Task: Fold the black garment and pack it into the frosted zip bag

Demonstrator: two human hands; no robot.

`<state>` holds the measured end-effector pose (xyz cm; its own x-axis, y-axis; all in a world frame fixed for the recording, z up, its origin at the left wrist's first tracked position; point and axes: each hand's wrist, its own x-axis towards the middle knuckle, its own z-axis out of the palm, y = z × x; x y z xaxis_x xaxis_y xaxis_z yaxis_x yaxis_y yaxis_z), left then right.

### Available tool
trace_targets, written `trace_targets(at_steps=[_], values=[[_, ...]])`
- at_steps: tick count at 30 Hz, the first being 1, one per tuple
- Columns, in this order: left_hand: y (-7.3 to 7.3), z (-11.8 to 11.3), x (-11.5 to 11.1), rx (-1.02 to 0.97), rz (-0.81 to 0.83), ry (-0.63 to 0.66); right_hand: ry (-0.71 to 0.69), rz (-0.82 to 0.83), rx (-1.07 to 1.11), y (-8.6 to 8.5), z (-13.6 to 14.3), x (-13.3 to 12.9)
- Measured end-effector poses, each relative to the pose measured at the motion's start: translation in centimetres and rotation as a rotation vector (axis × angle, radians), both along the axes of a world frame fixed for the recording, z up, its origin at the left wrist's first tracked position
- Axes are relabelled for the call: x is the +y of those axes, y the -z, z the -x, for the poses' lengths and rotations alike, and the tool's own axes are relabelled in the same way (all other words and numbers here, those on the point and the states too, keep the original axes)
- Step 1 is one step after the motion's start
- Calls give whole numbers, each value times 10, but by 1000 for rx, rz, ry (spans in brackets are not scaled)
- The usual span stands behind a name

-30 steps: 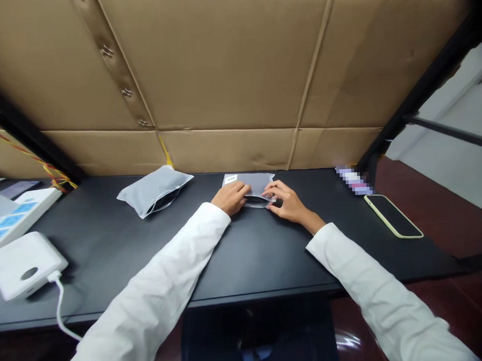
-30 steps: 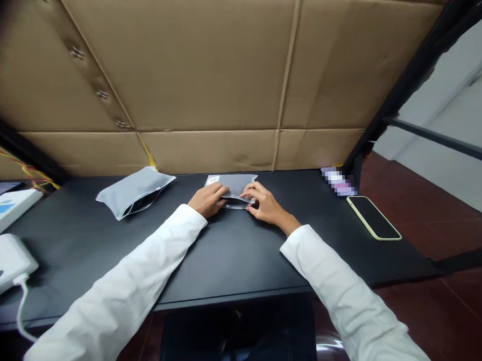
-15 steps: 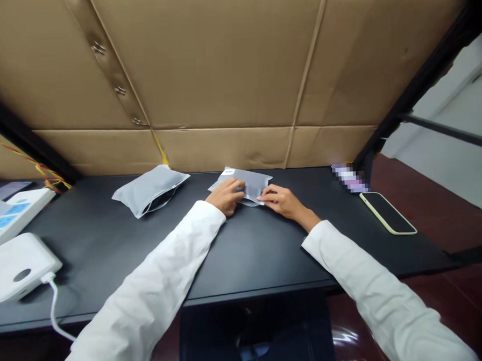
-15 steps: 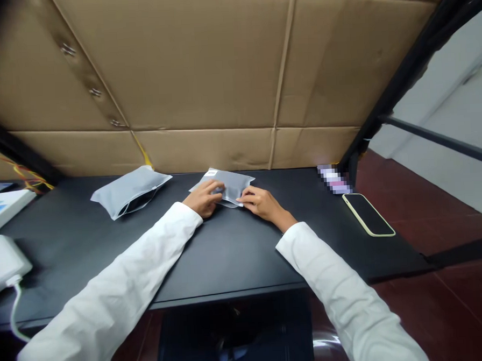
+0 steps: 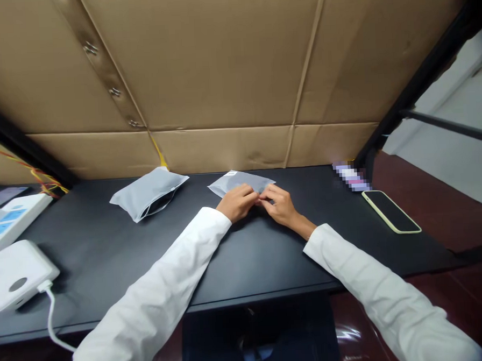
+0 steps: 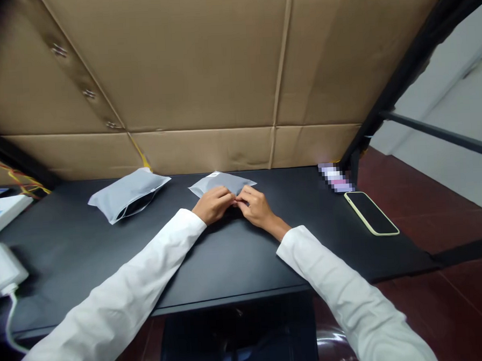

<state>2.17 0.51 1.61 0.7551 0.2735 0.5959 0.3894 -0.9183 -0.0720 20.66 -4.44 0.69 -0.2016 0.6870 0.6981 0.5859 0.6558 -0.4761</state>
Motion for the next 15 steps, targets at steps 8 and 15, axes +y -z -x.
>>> trace_targets(at_steps=[8, 15], values=[[-2, 45, 42, 50, -117, -178, 82, -5, 448, -17, -38, 17], [7, 87, 65, -175, 12, -389, 57, 164, 893, -17, -114, 36]])
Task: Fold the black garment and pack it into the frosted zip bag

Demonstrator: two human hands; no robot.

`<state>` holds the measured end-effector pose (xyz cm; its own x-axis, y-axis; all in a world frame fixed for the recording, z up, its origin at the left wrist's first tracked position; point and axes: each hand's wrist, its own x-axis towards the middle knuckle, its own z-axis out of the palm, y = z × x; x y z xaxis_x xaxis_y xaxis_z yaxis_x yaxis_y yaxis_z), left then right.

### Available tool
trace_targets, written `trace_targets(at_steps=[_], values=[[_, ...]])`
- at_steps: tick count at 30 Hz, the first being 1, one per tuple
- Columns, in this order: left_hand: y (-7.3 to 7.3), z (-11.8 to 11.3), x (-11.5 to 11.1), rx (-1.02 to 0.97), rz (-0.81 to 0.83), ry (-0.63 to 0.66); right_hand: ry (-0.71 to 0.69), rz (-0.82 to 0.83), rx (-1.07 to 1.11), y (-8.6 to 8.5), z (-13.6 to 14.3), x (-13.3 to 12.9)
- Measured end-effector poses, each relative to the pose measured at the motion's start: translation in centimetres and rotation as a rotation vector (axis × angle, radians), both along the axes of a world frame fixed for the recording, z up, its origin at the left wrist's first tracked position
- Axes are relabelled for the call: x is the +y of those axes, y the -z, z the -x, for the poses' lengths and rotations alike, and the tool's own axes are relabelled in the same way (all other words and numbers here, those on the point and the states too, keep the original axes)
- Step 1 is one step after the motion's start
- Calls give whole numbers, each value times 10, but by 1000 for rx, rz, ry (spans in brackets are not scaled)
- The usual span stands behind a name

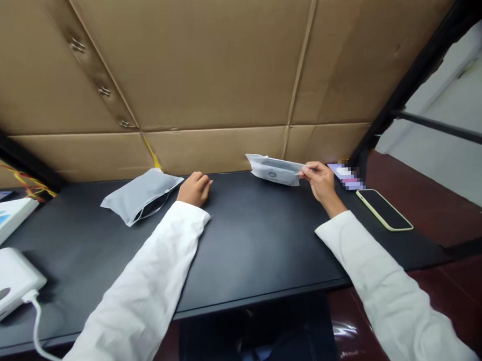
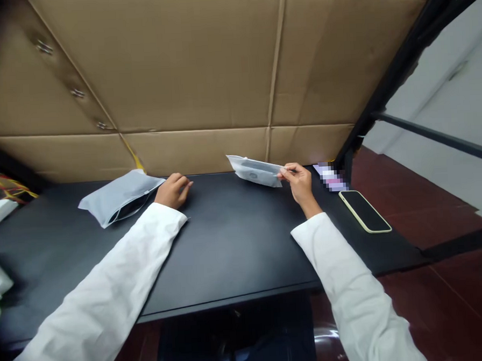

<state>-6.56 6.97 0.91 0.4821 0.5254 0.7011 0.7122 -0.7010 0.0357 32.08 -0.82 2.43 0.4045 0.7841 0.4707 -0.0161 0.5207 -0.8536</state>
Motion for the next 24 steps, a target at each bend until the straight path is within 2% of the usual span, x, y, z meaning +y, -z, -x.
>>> trace_targets(at_steps=[3, 9, 15, 17, 18, 22, 24], values=[[-1, -13, -9, 8, -20, 37, -157, 60, -23, 1, -2, -5], [-5, -50, -33, -10, -175, 175, -410, 76, -198, -2, 21, -15], [-8, -61, -44, -78, -250, 340, -572, 94, -264, -4, 30, -21], [-8, -60, -45, -99, -252, 357, -523, 70, -350, -7, 31, -23], [-9, -60, -46, -106, -254, 358, -448, 39, -426, -9, 33, -24], [-8, -63, -49, -99, -293, 375, 0, -202, -870, -14, 53, -33], [-8, -68, -53, -89, -312, 414, 82, -323, -1090, -12, 69, -37]])
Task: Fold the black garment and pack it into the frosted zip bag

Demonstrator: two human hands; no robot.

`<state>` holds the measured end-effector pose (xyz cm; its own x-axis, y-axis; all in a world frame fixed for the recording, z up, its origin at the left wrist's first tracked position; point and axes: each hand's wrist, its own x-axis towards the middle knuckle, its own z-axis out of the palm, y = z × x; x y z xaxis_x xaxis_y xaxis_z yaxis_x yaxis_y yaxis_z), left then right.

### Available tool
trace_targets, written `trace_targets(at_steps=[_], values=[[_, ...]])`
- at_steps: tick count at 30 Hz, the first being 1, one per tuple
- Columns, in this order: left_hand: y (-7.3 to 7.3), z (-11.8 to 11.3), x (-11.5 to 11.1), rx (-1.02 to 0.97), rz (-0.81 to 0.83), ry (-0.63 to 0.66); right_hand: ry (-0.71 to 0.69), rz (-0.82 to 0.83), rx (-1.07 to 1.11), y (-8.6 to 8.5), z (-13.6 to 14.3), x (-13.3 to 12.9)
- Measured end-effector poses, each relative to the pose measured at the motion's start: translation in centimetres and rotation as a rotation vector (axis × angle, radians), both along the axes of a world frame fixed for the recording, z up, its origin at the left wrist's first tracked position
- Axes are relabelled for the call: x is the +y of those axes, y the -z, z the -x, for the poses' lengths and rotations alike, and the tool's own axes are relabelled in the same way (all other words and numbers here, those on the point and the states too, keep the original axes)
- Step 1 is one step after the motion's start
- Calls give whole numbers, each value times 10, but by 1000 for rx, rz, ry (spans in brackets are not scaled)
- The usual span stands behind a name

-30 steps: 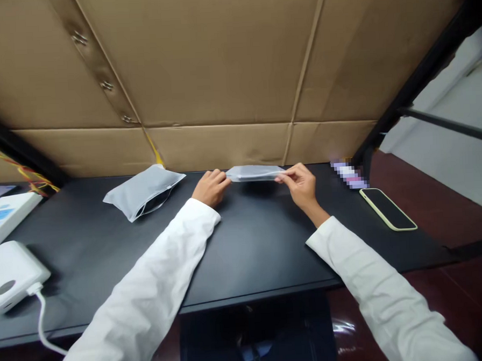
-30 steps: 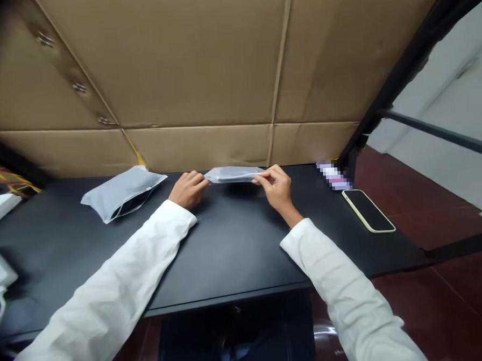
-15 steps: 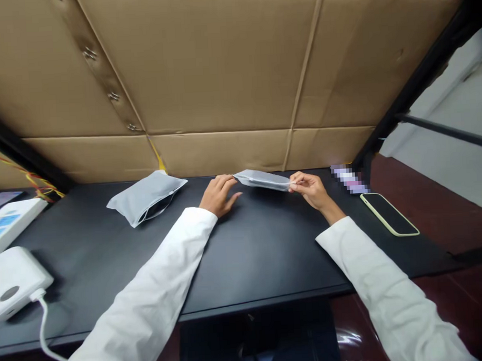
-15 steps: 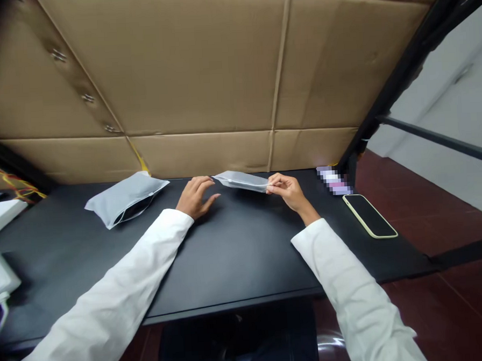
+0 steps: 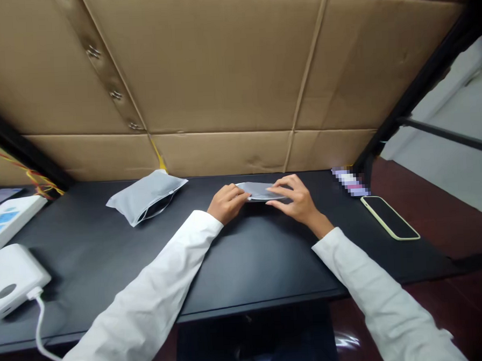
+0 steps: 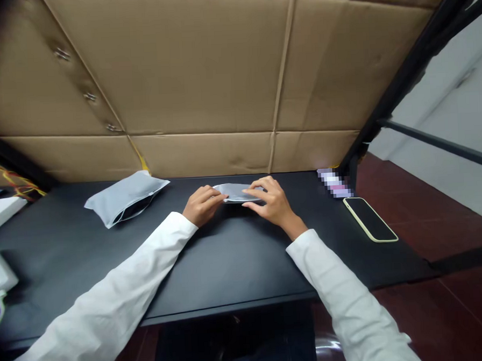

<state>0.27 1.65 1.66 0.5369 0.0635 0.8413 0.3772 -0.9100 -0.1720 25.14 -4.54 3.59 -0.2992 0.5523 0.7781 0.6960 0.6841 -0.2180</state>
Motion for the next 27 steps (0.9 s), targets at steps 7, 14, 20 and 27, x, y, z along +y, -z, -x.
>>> trace_targets(at_steps=[7, 14, 20, 27], values=[[-4, -12, -14, 13, 4, 118, 50, -158, -203, 20, 32, 1], [-7, -12, -20, 88, -30, 77, 79, -121, -88, 19, 29, -3], [-3, -15, -19, 128, 25, 24, 89, -46, -124, 17, 29, -3], [-2, -17, -23, 84, -57, 44, 93, -64, -138, 13, 32, -9]])
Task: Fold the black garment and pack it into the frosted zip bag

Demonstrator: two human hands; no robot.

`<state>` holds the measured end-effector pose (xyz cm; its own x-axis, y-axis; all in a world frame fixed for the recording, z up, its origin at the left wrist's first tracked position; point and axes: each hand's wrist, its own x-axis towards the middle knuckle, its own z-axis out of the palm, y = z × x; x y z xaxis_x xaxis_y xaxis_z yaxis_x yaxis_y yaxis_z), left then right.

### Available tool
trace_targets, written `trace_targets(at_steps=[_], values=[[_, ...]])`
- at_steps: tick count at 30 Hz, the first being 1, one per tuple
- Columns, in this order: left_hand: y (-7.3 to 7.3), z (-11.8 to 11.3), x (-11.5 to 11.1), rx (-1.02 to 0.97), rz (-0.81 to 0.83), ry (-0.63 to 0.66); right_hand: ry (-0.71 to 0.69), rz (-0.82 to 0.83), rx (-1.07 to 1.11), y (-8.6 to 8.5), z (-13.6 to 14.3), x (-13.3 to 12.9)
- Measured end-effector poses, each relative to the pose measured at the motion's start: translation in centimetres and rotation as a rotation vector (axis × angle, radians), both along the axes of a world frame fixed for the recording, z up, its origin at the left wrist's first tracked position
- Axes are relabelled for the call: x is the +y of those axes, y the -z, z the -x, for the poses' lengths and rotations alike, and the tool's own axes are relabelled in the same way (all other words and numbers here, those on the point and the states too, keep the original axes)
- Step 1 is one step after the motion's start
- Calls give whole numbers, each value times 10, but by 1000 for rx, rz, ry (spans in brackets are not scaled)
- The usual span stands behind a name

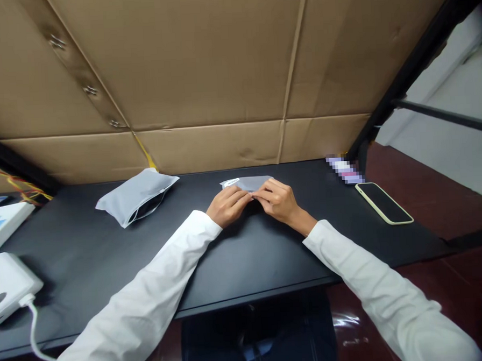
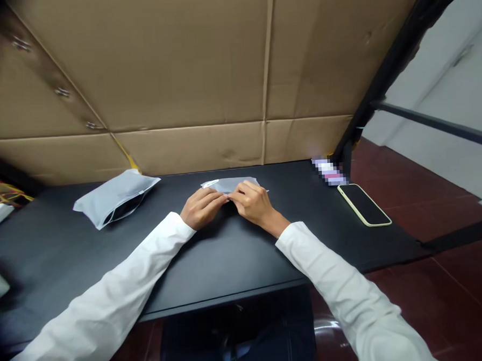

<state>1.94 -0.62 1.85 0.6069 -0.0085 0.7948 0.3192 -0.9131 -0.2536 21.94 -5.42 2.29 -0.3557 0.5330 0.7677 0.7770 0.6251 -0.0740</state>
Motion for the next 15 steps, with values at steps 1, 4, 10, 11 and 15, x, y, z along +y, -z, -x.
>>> trace_targets(at_steps=[1, 4, 10, 11, 15], values=[[0, -1, -1, -5, 5, -4, 0, -6, 1, 0, 0, 0], [0, -4, -3, 2, 45, -30, 3, -24, -8, 2, -1, 0], [-3, -9, -9, 95, 91, -105, -2, -19, -8, 5, -2, 1], [-4, -9, -10, 119, 88, -128, 0, -24, -12, 5, -2, 1], [-7, -11, -14, 230, 59, -207, 1, -8, -24, 4, -1, -1]])
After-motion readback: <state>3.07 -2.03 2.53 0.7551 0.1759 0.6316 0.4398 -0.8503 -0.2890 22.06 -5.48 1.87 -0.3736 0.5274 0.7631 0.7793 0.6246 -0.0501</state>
